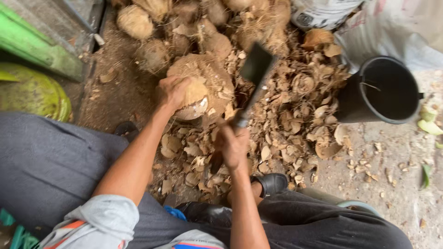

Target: The person sits on the ground and uses a machete to peel the husk off a coconut. They repeatedly strike and scrape the coconut against a wooden stump, removing the fibrous outer layer. The peeled coconut is not shown being placed anywhere.

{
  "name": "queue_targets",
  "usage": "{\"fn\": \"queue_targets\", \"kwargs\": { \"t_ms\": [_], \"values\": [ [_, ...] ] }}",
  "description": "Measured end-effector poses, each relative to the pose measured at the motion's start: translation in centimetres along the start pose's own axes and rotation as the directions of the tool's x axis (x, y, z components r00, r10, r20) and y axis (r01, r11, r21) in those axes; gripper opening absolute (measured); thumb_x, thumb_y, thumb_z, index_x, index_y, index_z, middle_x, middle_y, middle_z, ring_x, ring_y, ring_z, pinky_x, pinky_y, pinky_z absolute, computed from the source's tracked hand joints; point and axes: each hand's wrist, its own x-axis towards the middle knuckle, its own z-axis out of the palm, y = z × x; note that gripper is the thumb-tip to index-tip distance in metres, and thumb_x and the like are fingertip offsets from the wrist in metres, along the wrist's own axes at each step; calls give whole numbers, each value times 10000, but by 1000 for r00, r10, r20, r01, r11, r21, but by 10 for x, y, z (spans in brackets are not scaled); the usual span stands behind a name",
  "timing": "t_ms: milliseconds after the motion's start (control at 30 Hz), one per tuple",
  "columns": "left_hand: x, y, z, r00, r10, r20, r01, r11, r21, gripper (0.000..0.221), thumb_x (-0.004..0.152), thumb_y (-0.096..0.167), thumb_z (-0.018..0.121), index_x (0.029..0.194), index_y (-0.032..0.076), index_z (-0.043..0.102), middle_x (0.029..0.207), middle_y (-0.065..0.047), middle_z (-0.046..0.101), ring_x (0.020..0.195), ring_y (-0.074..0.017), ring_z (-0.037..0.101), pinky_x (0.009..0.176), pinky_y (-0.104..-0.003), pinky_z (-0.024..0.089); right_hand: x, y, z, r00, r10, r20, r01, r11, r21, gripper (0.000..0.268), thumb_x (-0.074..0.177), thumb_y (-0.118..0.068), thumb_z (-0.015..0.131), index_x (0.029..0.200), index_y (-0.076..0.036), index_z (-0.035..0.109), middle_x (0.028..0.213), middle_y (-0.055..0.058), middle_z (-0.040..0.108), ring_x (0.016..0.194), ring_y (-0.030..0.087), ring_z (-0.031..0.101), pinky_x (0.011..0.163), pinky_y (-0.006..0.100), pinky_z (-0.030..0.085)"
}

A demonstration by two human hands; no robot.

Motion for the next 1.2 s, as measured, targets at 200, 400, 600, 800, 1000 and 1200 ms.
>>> {"fn": "queue_targets", "kwargs": {
  "t_ms": [200, 400, 600, 800, 1000, 1200],
  "values": [
    [3, 10, 10, 998, -62, -31, 59, 995, -86, 399, 856, 420, 726, 655, 110, 574, 604, 1, 543, 474, -102, 434, 402, -309, 384, 0, -1, 23, 968, 251, 5, -235, 911, -338, 179, 995, -229, 601, 853, -139, 538, 666, -22, 546, 490, 81, 483, 410, 240, 436],
    [3, -10, 13, 998, 67, 1, -65, 974, -217, 415, 950, 352, 736, 699, 80, 548, 636, -15, 458, 497, -114, 370, 431, -306, 325, -3, 3, 9, 997, -1, -73, -22, 950, -312, 213, 942, -222, 641, 791, -106, 546, 618, 21, 563, 423, 112, 489, 351, 274, 450],
    [28, -16, 35, 854, 460, -245, -503, 849, -161, 308, 884, 398, 807, 821, 97, 790, 725, 16, 663, 657, -57, 572, 564, -280, 450, 14, 37, 13, 906, 366, -212, -422, 750, -509, 199, 941, -198, 623, 779, -85, 602, 588, 20, 566, 442, 132, 478, 367, 279, 402],
    [12, -19, 15, 1000, 3, -6, -3, 1000, 28, 444, 907, 478, 687, 1025, 64, 792, 846, -129, 667, 695, -240, 571, 563, -421, 456, 8, 50, 8, 900, 380, -214, -434, 732, -525, 285, 989, -247, 645, 774, -79, 559, 561, 13, 530, 429, 136, 474, 375, 302, 416],
    [1, -20, -4, 991, 130, 12, -126, 979, -161, 482, 843, 485, 720, 1115, 89, 767, 991, -121, 737, 872, -223, 685, 696, -413, 567, 5, 35, -5, 860, 508, 49, -506, 861, -50, 229, 986, -195, 654, 794, -125, 549, 553, -14, 506, 389, 113, 429, 347, 283, 390],
    [0, -28, -1, 967, 230, -110, -255, 888, -382, 463, 785, 485, 764, 1008, 80, 792, 908, -88, 766, 835, -212, 697, 743, -395, 559, 5, -1, 5, 972, 211, -100, -231, 928, -293, 297, 1010, -225, 621, 740, -131, 541, 571, -23, 547, 408, 78, 470, 375, 254, 438]
  ]
}}
